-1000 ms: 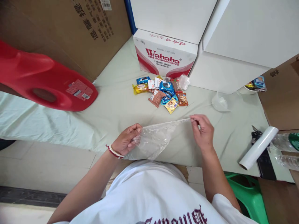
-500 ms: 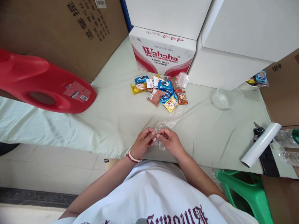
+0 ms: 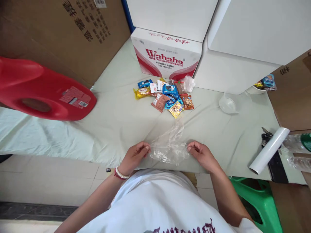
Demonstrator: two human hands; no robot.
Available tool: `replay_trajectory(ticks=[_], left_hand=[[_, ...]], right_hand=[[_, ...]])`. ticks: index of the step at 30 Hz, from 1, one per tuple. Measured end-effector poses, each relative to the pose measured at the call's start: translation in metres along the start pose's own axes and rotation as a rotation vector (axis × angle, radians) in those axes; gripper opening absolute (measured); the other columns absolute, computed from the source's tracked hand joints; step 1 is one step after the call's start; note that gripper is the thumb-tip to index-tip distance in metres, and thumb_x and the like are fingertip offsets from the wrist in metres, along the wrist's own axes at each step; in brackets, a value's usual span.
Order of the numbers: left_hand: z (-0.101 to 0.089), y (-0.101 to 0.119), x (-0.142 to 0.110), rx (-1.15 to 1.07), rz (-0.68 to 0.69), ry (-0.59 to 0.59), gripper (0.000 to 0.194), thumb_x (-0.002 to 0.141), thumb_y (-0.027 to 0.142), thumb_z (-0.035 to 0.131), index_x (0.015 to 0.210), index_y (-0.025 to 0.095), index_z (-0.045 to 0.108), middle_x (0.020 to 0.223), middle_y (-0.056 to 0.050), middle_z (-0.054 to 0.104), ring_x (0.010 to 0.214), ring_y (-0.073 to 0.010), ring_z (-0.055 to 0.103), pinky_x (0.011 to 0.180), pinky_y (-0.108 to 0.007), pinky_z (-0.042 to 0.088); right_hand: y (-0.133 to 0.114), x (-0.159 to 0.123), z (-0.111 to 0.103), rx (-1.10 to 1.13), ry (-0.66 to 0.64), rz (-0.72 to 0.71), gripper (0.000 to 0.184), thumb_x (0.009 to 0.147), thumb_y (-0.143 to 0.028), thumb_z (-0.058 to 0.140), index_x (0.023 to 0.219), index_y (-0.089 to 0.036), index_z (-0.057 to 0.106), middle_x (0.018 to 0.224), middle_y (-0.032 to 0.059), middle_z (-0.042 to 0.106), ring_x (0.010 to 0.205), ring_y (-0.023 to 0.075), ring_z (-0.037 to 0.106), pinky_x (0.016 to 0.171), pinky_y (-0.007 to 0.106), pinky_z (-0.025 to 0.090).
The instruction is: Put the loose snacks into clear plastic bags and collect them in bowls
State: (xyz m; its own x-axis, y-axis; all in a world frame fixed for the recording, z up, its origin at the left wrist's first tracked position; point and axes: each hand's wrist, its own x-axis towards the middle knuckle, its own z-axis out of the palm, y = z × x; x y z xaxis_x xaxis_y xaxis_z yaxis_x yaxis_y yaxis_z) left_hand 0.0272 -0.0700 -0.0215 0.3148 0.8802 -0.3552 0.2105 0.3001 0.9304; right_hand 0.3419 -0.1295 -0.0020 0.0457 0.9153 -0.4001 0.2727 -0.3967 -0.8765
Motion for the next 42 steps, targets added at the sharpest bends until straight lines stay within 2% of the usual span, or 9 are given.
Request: replay_trajectory(ticks=[4,10,13,16,22,26,30,33,42], left_hand=[[-0.001,0.005,-0.015,0.406,0.202,0.099,0.029,0.089,0.028,0.058,0.114,0.020,0.069,0.111,-0.011,0.066,0.098,-0.0253,0.062,0.090,-0.040,0.050],[0.043,0.021,0.024,0.557,0.318,0.257,0.039,0.093,0.040,0.060,0.123,0.016,0.059,0.115,-0.018,0.065,0.109,-0.0321,0.059,0.100,-0.048,0.044],[0.060,0.020,0.049,0.575,0.240,0.173,0.018,0.092,0.037,0.060,0.095,0.020,0.064,0.083,-0.007,0.064,0.079,-0.0243,0.060,0.079,-0.035,0.044],[0.064,0.016,0.060,0.455,0.185,0.159,0.029,0.098,0.037,0.049,0.074,0.022,0.055,0.061,0.001,0.051,0.061,-0.0181,0.049,0.065,-0.028,0.034],[0.044,0.010,0.058,0.190,0.253,0.379,0.027,0.101,0.039,0.046,0.080,0.023,0.053,0.064,0.005,0.048,0.062,-0.0150,0.044,0.063,-0.024,0.033],[0.033,0.004,0.051,0.198,0.251,0.415,0.025,0.101,0.040,0.048,0.083,0.023,0.053,0.065,0.004,0.049,0.062,-0.0152,0.045,0.062,-0.024,0.033],[0.036,0.003,0.040,0.149,0.262,0.344,0.019,0.100,0.041,0.052,0.090,0.024,0.056,0.065,0.005,0.050,0.059,-0.0152,0.045,0.062,-0.025,0.035],[0.040,0.006,0.030,0.139,0.283,0.260,0.016,0.096,0.040,0.058,0.098,0.025,0.059,0.063,0.005,0.050,0.056,-0.0154,0.045,0.061,-0.026,0.034],[0.024,-0.001,0.014,0.194,0.323,0.274,0.016,0.093,0.037,0.063,0.103,0.026,0.061,0.062,0.005,0.049,0.052,-0.0148,0.043,0.058,-0.026,0.032]], right_hand=[[-0.013,-0.007,-0.016,-0.317,0.045,-0.133,0.044,0.094,-0.063,0.059,0.107,-0.024,0.071,0.101,0.0071,0.071,0.092,0.0234,0.063,0.080,0.036,0.052],[-0.035,0.015,0.045,-0.678,-0.043,-0.326,0.024,0.088,-0.033,0.074,0.110,-0.024,0.074,0.111,0.0111,0.071,0.109,0.0302,0.057,0.092,0.043,0.049],[-0.028,0.024,0.057,-0.584,-0.007,-0.335,0.016,0.096,-0.023,0.058,0.094,-0.024,0.073,0.093,0.0077,0.070,0.093,0.0250,0.059,0.084,0.039,0.048],[-0.019,0.023,0.048,-0.325,0.169,-0.310,0.018,0.097,-0.035,0.058,0.094,-0.024,0.072,0.093,0.0063,0.070,0.086,0.0222,0.061,0.079,0.035,0.048],[0.006,0.006,0.019,0.038,0.453,-0.079,0.036,0.090,-0.057,0.064,0.088,-0.021,0.067,0.073,0.0016,0.062,0.063,0.0161,0.050,0.059,0.029,0.042],[0.015,0.000,-0.011,-0.074,0.216,-0.029,0.042,0.088,-0.063,0.063,0.085,-0.021,0.068,0.068,0.0001,0.060,0.060,0.0150,0.048,0.056,0.029,0.040],[-0.002,0.014,-0.029,-0.223,0.153,-0.156,0.040,0.091,-0.060,0.061,0.103,-0.024,0.074,0.099,0.0062,0.073,0.087,0.0218,0.065,0.075,0.033,0.051],[-0.018,0.038,-0.013,-0.224,0.113,-0.232,0.039,0.095,-0.059,0.056,0.103,-0.026,0.074,0.103,0.0056,0.075,0.095,0.0230,0.067,0.081,0.034,0.052],[-0.015,0.068,0.039,0.162,-0.118,-0.062,0.035,0.074,-0.052,0.077,0.082,-0.019,0.072,0.062,-0.0028,0.060,0.055,0.0117,0.048,0.053,0.024,0.036]])
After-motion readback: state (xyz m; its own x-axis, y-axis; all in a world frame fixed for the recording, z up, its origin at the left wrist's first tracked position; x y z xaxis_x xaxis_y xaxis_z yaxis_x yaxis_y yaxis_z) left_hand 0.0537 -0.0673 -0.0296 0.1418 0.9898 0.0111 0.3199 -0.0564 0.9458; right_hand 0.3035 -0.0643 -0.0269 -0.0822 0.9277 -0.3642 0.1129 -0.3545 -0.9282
